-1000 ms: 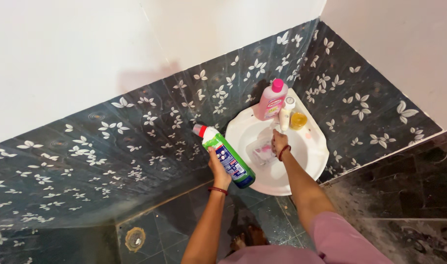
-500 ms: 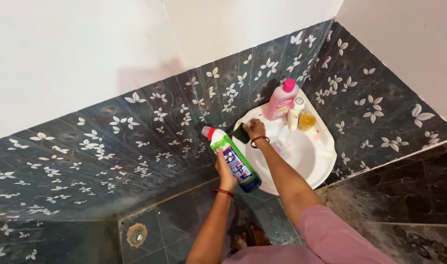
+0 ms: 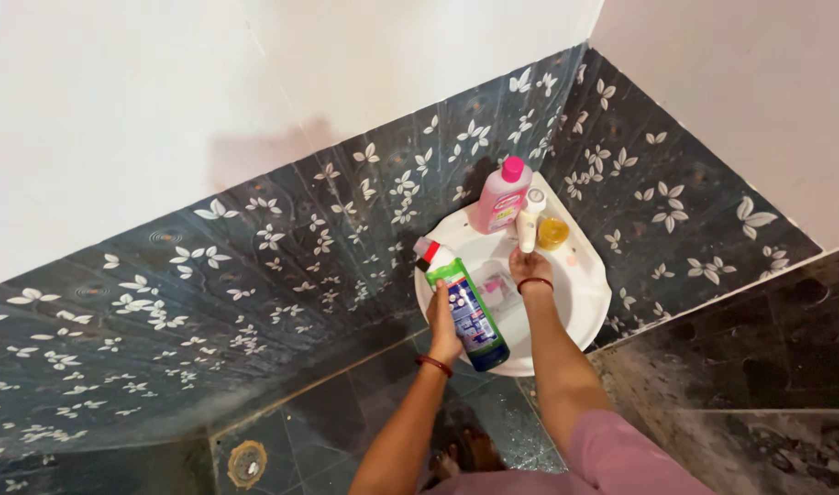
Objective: The person sorts various cleaning and personal care bottles on a small wall-mounted sink by picking them up, shaking some, and repositioning them. They handle a green cleaning bottle, a pink liquid bottle, a white pump bottle, and several small containers.
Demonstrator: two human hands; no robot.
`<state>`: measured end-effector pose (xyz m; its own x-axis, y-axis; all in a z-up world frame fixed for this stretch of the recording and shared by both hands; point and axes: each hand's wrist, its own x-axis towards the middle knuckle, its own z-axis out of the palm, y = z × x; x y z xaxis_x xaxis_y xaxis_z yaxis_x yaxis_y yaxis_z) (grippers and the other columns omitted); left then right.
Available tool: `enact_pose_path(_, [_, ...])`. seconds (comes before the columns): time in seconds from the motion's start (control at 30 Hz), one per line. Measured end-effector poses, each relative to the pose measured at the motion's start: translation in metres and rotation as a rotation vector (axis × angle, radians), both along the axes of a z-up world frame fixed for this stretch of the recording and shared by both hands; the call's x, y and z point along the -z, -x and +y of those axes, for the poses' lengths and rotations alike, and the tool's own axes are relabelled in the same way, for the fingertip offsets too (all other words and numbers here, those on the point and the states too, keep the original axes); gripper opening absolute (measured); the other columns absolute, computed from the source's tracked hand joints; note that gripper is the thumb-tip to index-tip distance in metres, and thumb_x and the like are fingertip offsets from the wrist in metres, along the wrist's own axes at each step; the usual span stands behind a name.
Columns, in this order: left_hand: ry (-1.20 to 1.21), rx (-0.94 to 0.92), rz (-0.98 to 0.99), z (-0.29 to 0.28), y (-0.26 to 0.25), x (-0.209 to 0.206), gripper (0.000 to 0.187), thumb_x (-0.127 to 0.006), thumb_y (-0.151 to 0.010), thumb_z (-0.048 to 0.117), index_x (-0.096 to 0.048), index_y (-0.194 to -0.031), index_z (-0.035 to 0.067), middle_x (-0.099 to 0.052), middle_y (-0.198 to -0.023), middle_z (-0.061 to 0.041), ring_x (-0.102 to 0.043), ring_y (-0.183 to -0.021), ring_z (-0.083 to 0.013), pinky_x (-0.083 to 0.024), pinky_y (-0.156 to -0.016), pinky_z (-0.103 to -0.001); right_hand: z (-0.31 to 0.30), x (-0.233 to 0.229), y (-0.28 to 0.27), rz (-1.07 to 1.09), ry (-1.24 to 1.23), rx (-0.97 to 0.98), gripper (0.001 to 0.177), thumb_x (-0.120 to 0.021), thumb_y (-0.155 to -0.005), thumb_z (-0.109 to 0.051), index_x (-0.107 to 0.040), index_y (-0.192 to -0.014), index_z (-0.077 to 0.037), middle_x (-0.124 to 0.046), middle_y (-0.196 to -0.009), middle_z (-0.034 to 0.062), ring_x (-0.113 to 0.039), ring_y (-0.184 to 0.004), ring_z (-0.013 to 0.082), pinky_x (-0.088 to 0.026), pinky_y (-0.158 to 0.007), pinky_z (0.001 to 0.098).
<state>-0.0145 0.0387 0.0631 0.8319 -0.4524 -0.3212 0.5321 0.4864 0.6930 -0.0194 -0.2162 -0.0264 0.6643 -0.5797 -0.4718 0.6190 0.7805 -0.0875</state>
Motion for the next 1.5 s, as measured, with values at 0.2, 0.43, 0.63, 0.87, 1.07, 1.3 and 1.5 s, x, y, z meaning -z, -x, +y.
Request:
enact_pose_path(0.2, [0.027,0.034,0.023,-0.02,0.004,-0.002,0.044,-0.059,-0.1,0.048,-0.066,-0.113,0.006,-0.068,-0.09,0.0,-0.068,-0.077,-0.0103,-0.056,-0.069,-0.028,-0.004,-0.001,-0.009,-0.01,0.014,-0.074,0.028,-0.042,-0.099,-0.015,-0.065,-0.108,-0.002,-0.069,-0.099,0.0144,-0.064,-0.089,0.0282,-0.055,-0.084,0.0418])
enact_pose_path(0.43, [-0.041,0.045,0.037,-0.032,0.005,0.014,0.041,-0.061,-0.098,0.047,-0.065,-0.111,0.008,-0.068,-0.089,0.0,-0.068,-0.073,-0.0108,-0.055,-0.065,-0.029,0.022,-0.021,0.004,-0.05,0.019,-0.327,0.03,-0.048,-0.094,-0.009,-0.061,-0.115,0.007,-0.069,-0.108,0.0186,-0.068,-0.102,0.0324,-0.057,-0.094,0.0428])
enact_pose_path(0.63, [0.008,0.113,-0.057,-0.047,0.001,0.024,0.043,-0.062,-0.101,0.046,-0.065,-0.111,0.004,-0.068,-0.092,-0.002,-0.067,-0.076,-0.0114,-0.055,-0.067,-0.028,0.041,-0.166,0.0,0.274,1.074,-0.916,0.036,-0.056,-0.094,-0.006,-0.062,-0.126,0.011,-0.069,-0.12,0.0181,-0.069,-0.11,0.0274,-0.059,-0.096,0.0395])
enact_pose_path(0.87, [0.127,0.106,-0.122,-0.06,-0.019,0.01,0.043,-0.063,-0.098,0.041,-0.065,-0.121,0.004,-0.071,-0.105,-0.003,-0.068,-0.091,-0.0126,-0.056,-0.079,-0.03,-0.007,-0.175,0.04,0.544,1.292,-0.952,0.03,-0.055,-0.096,-0.017,-0.07,-0.113,0.004,-0.075,-0.104,0.0133,-0.074,-0.098,0.0241,-0.062,-0.083,0.0354])
enact_pose_path(1.07, [0.161,0.068,-0.131,-0.059,-0.038,0.025,0.046,-0.064,-0.102,0.039,-0.063,-0.127,0.001,-0.071,-0.112,-0.005,-0.068,-0.097,-0.0134,-0.054,-0.087,-0.032,-0.024,-0.042,0.044,0.799,1.02,-0.895,0.021,-0.063,-0.098,-0.017,-0.071,-0.097,0.002,-0.073,-0.089,0.0112,-0.069,-0.086,0.0255,-0.056,-0.077,0.0377])
enact_pose_path(1.3, [0.221,0.002,-0.026,-0.055,-0.054,0.027,0.052,-0.06,-0.1,0.044,-0.06,-0.133,0.003,-0.071,-0.116,-0.005,-0.068,-0.101,-0.0161,-0.054,-0.09,-0.036,-0.004,-0.001,0.008,0.16,0.058,-0.158,0.021,-0.047,-0.102,-0.011,-0.062,-0.109,0.002,-0.068,-0.098,0.0131,-0.065,-0.094,0.0269,-0.059,-0.085,0.039])
enact_pose_path(1.5, [0.138,0.014,-0.057,-0.049,-0.058,0.023,0.049,-0.061,-0.1,0.043,-0.06,-0.131,0.006,-0.07,-0.116,-0.004,-0.068,-0.101,-0.0149,-0.055,-0.089,-0.035,0.004,0.003,0.005,-0.027,-0.046,-0.144,0.027,-0.042,-0.098,-0.012,-0.06,-0.111,0.001,-0.067,-0.096,0.0133,-0.065,-0.091,0.0271,-0.057,-0.084,0.0371])
